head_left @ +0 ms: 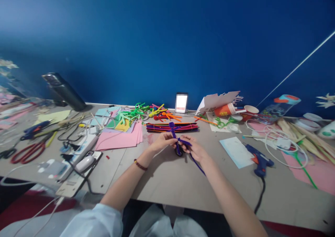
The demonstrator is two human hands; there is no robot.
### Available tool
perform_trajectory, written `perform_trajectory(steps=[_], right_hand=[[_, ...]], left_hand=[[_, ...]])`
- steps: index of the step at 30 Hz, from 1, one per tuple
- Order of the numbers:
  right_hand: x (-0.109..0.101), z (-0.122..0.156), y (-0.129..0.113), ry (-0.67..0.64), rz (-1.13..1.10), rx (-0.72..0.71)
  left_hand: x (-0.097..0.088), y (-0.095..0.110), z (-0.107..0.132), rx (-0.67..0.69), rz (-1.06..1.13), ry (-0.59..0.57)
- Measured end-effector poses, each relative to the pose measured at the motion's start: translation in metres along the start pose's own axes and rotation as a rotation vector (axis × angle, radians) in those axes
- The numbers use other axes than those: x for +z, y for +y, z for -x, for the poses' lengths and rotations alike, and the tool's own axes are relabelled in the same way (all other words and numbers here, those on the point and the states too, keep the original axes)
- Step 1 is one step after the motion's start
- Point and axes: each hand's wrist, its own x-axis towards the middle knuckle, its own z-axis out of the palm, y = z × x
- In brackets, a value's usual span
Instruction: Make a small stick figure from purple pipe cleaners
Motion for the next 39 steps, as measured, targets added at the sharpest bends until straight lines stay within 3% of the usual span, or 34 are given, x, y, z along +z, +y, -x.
perform_trajectory(steps=[6,10,17,20,23,31,35,39], right_hand=[[0.008,0.000,0.006,0.096,-0.001,-0.067],[0.011,-0.001,0.009,0.204,0.127,-0.166],[0.011,0.000,0.018,0.329,0.640,-0.423],[0.013,0.005,0.021,0.355,0.982,-0.658],[0.015,0.009,0.020,0.372,1.160,-0.759],[0.006,0.013,0.002,0.380,1.380,-0.925],[-0.003,0.008,-0.004,0.346,1.261,-0.964],[-0.009,0.001,-0.007,0.273,0.970,-0.756]], left_hand=[[0.003,-0.005,-0.003,0.068,0.013,0.083],[0.007,-0.011,-0.005,0.118,0.056,0.169],[0.012,-0.018,-0.007,0.160,0.006,0.343],[0.011,-0.022,-0.009,0.185,-0.130,0.415],[0.008,-0.022,-0.009,0.257,-0.309,0.453],[0.002,-0.014,-0.003,0.389,-0.803,0.360],[0.005,-0.009,0.000,0.376,-0.770,0.223],[0.007,-0.006,0.000,0.310,-0.604,0.184]])
